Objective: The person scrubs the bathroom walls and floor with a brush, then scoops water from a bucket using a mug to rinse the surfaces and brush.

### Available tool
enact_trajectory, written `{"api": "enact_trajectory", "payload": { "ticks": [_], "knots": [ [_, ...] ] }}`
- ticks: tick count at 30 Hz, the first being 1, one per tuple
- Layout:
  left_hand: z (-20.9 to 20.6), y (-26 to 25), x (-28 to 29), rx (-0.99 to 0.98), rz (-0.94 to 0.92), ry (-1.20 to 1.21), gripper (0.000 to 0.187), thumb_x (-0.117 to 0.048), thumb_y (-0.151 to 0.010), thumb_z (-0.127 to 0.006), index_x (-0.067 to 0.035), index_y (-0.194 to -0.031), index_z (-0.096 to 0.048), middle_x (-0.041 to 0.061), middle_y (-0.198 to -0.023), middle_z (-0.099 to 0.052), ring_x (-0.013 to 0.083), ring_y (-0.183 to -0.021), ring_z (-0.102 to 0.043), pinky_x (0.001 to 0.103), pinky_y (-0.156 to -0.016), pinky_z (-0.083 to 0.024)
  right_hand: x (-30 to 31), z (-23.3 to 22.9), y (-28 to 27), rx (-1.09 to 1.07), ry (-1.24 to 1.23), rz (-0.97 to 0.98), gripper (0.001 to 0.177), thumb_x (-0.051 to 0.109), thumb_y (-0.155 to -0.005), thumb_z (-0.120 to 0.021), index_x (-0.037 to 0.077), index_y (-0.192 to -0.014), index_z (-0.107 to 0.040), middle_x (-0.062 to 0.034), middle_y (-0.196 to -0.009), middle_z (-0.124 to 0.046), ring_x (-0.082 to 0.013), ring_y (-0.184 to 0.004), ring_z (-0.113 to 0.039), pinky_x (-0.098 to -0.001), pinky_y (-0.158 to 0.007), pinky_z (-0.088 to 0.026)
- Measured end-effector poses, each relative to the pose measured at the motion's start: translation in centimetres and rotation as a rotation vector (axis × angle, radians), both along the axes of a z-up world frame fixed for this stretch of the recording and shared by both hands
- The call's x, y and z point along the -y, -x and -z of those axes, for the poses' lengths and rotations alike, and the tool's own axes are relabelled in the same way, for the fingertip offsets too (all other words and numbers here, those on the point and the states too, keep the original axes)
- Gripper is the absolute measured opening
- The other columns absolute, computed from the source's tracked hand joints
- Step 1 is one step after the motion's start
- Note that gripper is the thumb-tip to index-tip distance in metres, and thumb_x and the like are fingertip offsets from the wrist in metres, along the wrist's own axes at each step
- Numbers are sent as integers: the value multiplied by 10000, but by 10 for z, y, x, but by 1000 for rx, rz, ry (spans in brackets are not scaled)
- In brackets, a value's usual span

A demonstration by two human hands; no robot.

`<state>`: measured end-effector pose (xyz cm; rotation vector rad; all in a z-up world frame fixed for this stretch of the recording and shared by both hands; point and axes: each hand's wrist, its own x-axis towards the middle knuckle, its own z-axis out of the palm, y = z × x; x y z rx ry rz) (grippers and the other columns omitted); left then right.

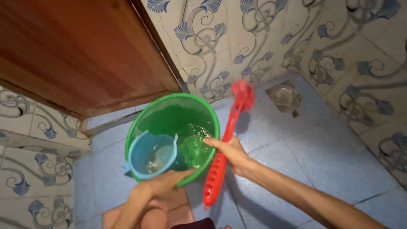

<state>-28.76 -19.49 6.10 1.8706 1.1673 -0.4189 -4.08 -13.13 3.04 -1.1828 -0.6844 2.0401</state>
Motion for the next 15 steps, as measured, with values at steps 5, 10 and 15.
{"api": "enact_trajectory", "payload": {
  "ticks": [5, 10, 15],
  "knots": [
    [15, 36, 0, -333, -22, -171, 1021, 14, -735, -651, -455, -1578, -319, 123, -990, -731, 359, -947, -704, 494, -817, -551, -17, 4, 1, 156, -104, -133, 264, 165, -832, -795, -22, -985, -688, -111, -865, -709, -205, -743, -710, -407, -687, -665],
    [16, 61, -12, -387, -37, -247, 938, 4, -733, -660, -420, -1537, -426, 123, -1096, -770, 328, -1082, -709, 440, -928, -562, -23, 12, 4, 44, 39, -181, 346, 138, -786, -811, 10, -1061, -643, -95, -939, -693, -211, -811, -722, -445, -786, -680],
    [-21, -36, -28, 365, -110, -456, 1047, -284, -772, -839, -89, -1595, -220, 320, -1535, -347, 461, -1360, -432, 461, -1095, -385, -24, 66, -13, -5, 170, -254, 368, 230, -826, -784, -44, -1048, -678, -130, -973, -727, -191, -795, -749, -367, -752, -656]
  ]
}}
